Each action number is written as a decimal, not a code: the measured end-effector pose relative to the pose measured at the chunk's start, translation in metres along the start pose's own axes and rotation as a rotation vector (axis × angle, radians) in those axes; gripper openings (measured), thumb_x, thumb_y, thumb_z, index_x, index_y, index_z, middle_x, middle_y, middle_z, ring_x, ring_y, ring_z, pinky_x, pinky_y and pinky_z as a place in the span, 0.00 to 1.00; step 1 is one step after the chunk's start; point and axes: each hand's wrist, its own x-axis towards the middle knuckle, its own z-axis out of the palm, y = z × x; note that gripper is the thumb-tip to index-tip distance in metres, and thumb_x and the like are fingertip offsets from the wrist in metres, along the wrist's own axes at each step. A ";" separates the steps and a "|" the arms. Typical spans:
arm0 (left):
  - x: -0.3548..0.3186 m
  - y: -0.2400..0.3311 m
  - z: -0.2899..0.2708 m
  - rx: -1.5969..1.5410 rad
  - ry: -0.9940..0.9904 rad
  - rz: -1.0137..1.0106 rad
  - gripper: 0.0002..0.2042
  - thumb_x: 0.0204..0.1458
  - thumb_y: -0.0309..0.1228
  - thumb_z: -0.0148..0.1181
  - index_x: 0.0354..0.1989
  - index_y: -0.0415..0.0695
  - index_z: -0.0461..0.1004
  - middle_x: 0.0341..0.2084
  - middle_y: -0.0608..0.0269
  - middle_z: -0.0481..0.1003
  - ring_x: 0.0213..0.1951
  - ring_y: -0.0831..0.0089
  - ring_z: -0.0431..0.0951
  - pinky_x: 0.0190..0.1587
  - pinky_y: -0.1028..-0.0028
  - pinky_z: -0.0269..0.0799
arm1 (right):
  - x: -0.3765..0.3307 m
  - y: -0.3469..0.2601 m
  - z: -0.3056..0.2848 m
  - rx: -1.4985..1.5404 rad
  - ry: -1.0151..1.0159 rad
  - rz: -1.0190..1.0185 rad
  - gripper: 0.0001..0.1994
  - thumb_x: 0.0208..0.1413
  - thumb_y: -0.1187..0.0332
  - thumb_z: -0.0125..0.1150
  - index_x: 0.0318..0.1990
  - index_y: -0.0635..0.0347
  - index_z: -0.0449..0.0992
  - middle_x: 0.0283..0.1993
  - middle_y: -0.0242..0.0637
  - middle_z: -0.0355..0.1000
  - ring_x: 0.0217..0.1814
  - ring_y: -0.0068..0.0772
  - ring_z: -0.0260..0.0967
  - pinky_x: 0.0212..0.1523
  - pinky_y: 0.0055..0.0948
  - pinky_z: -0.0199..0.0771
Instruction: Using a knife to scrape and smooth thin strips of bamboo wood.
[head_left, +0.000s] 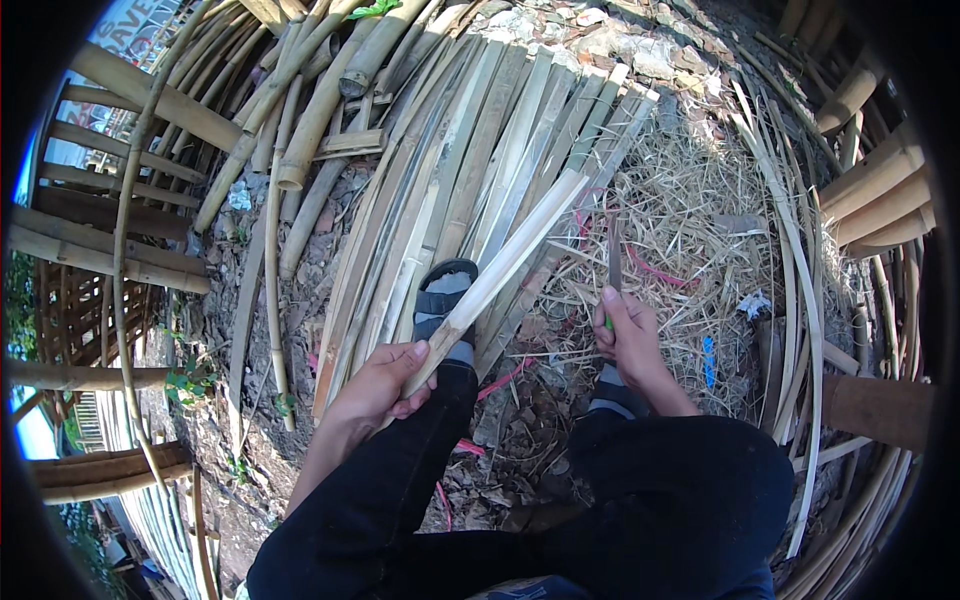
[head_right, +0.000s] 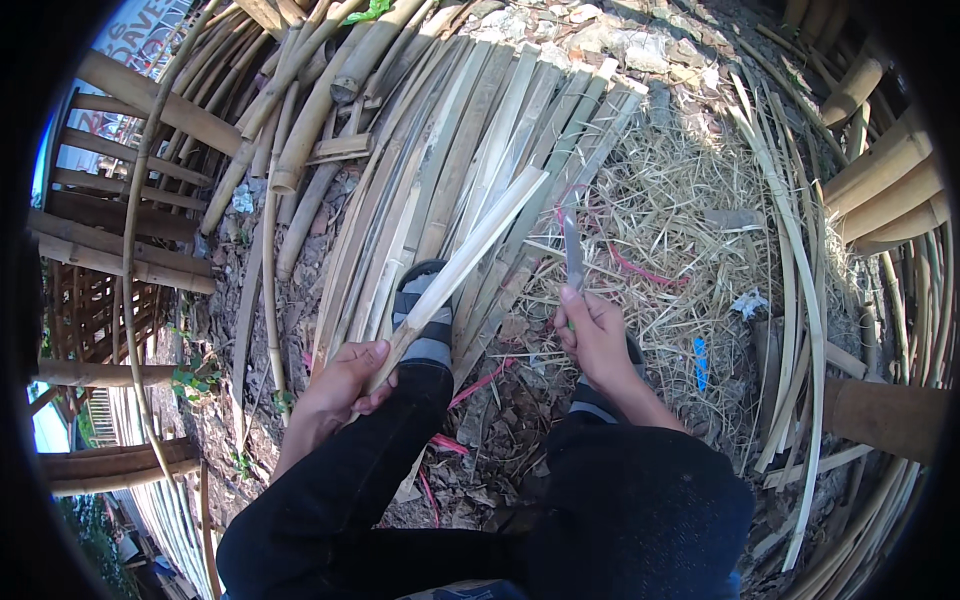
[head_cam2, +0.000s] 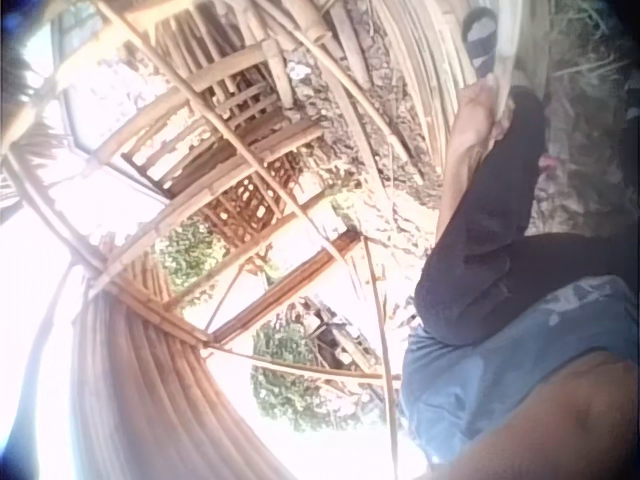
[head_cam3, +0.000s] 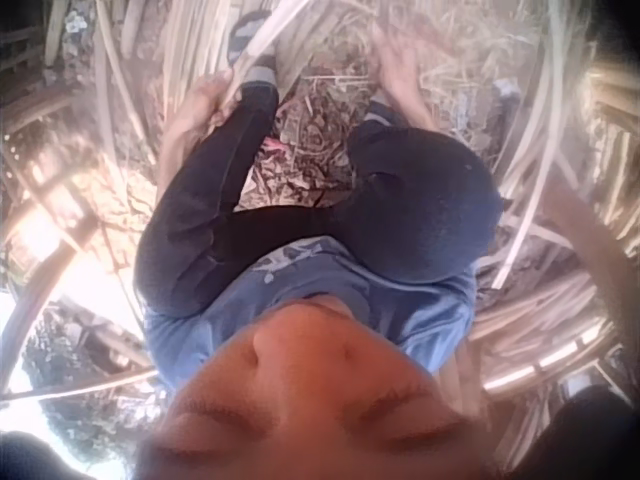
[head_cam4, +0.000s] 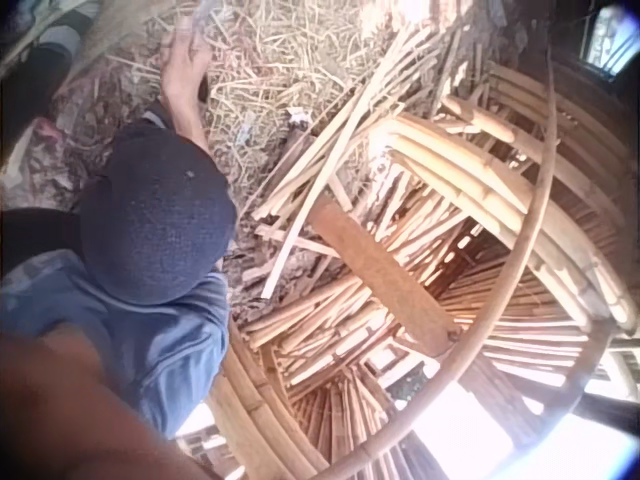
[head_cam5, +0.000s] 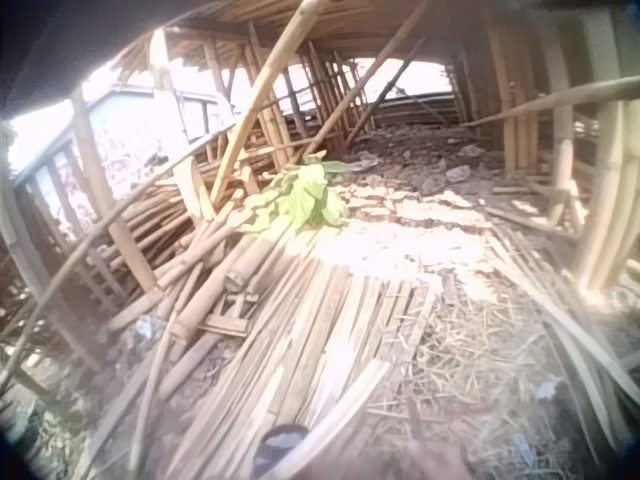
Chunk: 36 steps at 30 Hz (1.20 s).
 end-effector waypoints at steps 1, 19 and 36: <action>-0.001 0.002 -0.001 -0.001 -0.003 -0.001 0.22 0.67 0.45 0.45 0.30 0.38 0.71 0.13 0.66 0.67 0.11 0.82 0.62 0.13 0.81 0.54 | -0.004 0.010 0.001 -0.031 -0.084 0.092 0.18 0.68 0.53 0.49 0.31 0.57 0.68 0.19 0.22 0.58 0.15 0.13 0.50 0.16 0.17 0.49; 0.017 0.019 0.037 0.398 0.248 0.144 0.19 0.69 0.41 0.42 0.34 0.39 0.72 0.12 0.69 0.66 0.14 0.80 0.66 0.18 0.77 0.62 | 0.015 0.023 0.074 -1.036 -0.283 -1.049 0.23 0.61 0.48 0.55 0.28 0.62 0.66 0.18 0.41 0.65 0.18 0.43 0.70 0.17 0.38 0.68; 0.021 0.006 0.037 0.807 0.463 0.389 0.18 0.67 0.35 0.45 0.29 0.33 0.70 0.15 0.43 0.69 0.20 0.46 0.72 0.24 0.59 0.65 | 0.056 0.015 0.034 -1.432 0.001 -1.111 0.24 0.57 0.45 0.58 0.26 0.60 0.67 0.16 0.40 0.66 0.17 0.40 0.71 0.15 0.38 0.70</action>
